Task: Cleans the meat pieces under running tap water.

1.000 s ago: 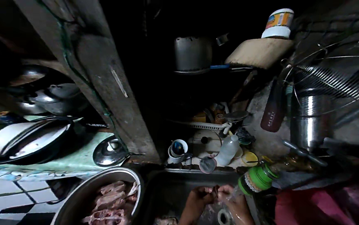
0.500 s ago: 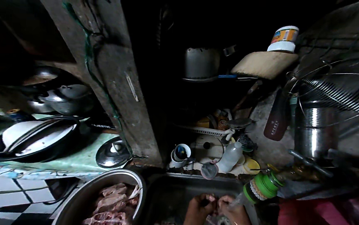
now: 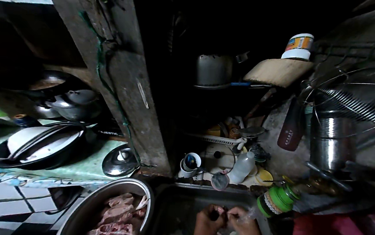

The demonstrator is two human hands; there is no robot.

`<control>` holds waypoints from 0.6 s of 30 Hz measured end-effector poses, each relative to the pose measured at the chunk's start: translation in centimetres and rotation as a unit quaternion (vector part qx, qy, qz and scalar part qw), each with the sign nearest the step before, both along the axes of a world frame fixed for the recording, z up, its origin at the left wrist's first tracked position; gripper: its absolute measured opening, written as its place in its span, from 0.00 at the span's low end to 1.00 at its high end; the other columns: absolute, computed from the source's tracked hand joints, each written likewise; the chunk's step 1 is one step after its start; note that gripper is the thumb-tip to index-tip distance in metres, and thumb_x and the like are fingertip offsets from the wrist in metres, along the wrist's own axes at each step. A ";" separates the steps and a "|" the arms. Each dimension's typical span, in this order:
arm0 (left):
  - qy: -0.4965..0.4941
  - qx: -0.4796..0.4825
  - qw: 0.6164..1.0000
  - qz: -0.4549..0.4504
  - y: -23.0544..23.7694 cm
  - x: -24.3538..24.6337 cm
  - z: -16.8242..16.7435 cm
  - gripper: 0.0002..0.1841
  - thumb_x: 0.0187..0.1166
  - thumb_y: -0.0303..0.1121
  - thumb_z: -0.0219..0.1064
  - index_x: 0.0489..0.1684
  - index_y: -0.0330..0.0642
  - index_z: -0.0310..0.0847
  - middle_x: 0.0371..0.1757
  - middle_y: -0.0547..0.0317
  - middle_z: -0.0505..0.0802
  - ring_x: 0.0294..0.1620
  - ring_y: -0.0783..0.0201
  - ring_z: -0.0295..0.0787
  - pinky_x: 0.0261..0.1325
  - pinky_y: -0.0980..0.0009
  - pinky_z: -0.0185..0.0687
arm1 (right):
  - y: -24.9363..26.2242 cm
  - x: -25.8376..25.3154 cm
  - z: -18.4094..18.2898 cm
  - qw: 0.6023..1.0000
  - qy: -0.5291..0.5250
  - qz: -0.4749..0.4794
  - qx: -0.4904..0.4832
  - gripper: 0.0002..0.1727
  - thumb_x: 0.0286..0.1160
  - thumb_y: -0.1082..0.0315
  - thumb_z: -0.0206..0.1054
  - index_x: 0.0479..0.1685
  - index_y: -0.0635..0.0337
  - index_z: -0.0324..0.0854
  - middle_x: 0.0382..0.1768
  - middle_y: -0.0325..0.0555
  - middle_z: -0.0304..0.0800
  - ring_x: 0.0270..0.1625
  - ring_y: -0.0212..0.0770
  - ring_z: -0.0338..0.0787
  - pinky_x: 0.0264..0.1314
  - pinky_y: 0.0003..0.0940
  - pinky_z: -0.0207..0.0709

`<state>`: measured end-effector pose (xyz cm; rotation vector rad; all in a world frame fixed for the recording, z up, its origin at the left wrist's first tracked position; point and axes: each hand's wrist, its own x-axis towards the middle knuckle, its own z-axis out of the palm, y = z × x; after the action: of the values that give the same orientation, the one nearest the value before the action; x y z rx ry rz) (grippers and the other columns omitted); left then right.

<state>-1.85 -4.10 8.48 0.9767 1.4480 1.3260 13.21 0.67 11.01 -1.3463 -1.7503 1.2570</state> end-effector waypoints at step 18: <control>0.022 0.018 0.999 -0.027 -0.5 -2.0 0.5 0.07 0.72 0.30 0.76 0.43 0.38 0.90 0.34 0.58 0.96 0.34 0.64 0.95 0.44 0.65 0.94 | -0.1 -0.5 0.6 0.996 0.064 0.037 -0.057 0.07 0.76 0.75 0.67 0.43 0.71 0.88 0.35 0.51 0.94 0.35 0.41 0.96 0.47 0.39 0.93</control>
<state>-3.81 -4.57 8.94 1.0678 1.4246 1.3032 12.69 0.59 11.58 -1.2439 -1.6755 1.4700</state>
